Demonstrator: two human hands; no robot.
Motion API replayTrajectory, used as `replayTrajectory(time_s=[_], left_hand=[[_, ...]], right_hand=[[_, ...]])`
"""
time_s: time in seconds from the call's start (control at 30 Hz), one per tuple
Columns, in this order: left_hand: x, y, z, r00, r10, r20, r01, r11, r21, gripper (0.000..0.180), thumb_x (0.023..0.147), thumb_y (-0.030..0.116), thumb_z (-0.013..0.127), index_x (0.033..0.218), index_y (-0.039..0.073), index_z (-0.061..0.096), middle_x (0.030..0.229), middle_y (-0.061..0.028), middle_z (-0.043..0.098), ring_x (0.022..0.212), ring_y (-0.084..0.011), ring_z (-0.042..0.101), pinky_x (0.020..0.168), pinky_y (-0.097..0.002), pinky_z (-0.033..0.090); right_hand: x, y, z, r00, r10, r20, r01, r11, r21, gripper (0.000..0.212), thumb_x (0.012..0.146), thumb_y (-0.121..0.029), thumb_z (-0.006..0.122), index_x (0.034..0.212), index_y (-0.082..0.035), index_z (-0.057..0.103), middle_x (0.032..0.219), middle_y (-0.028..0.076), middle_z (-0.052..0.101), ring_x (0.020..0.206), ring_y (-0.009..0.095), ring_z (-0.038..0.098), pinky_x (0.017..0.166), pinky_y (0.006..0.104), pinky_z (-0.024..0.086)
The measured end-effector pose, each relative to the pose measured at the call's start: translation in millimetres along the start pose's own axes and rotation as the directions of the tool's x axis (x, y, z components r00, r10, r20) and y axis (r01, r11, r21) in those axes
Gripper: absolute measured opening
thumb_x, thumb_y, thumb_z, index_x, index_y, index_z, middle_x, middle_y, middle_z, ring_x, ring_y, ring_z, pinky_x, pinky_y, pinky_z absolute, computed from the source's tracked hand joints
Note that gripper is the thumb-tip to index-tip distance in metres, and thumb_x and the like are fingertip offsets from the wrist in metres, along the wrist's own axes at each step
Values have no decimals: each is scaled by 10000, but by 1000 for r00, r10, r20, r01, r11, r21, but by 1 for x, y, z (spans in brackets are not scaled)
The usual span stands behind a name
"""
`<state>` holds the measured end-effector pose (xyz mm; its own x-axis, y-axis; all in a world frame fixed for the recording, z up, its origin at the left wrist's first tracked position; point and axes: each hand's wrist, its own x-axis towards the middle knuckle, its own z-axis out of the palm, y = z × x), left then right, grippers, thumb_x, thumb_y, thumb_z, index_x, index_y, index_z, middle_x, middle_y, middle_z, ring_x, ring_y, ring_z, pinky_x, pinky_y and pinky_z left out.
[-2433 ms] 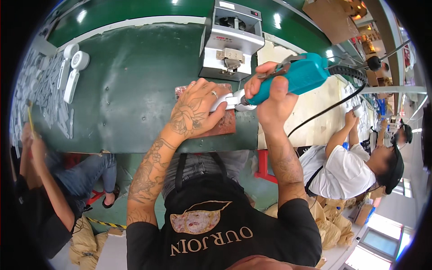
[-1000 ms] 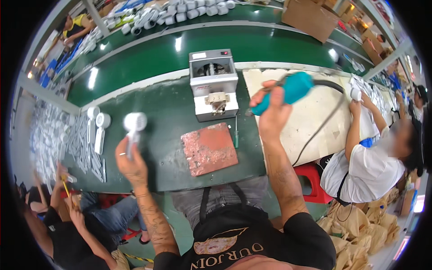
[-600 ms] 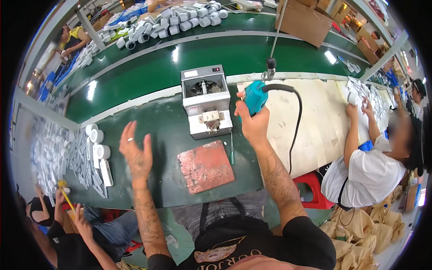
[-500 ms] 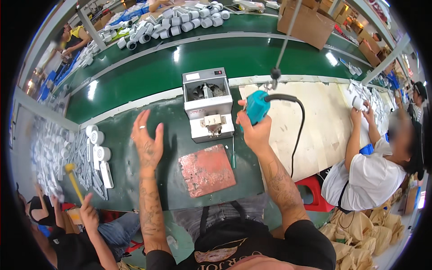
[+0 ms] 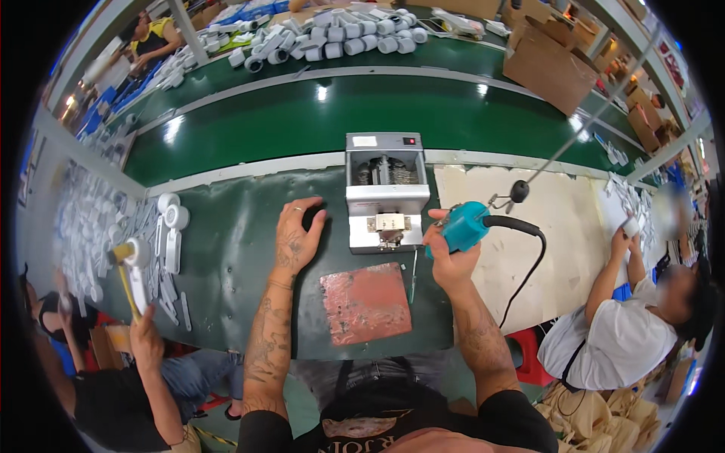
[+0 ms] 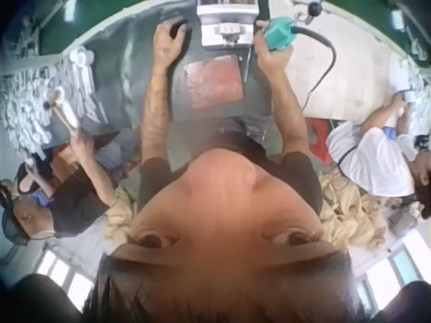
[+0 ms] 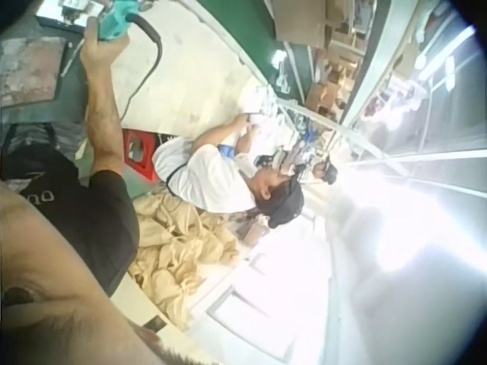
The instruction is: Assemble the plastic housing of hair dryers using an electric screwdriver at a factory workstation.
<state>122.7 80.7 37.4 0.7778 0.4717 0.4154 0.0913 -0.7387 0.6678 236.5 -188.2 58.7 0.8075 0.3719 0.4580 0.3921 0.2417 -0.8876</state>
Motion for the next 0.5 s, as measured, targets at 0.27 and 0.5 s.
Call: replayTrajectory(time_s=[0.27,0.5], left_hand=[[0,-5,2,990,-136,22,138,980,-141,201,923,179,671,1077,51,692,904,-91,687,828,-238,636,815,-361,512],[-3,-5,3,993,-115,24,117,989,-93,164,917,185,678,1004,50,713,872,-92,684,798,-234,633,782,-359,516]], right_hand=[[0,-1,2,1000,28,-15,-26,996,83,326,892,-102,741,1160,43,625,911,26,659,778,83,601,708,247,491],[-3,2,3,1000,-24,5,24,1000,-10,372,951,-191,666,1205,66,575,811,64,637,738,142,623,698,284,494]])
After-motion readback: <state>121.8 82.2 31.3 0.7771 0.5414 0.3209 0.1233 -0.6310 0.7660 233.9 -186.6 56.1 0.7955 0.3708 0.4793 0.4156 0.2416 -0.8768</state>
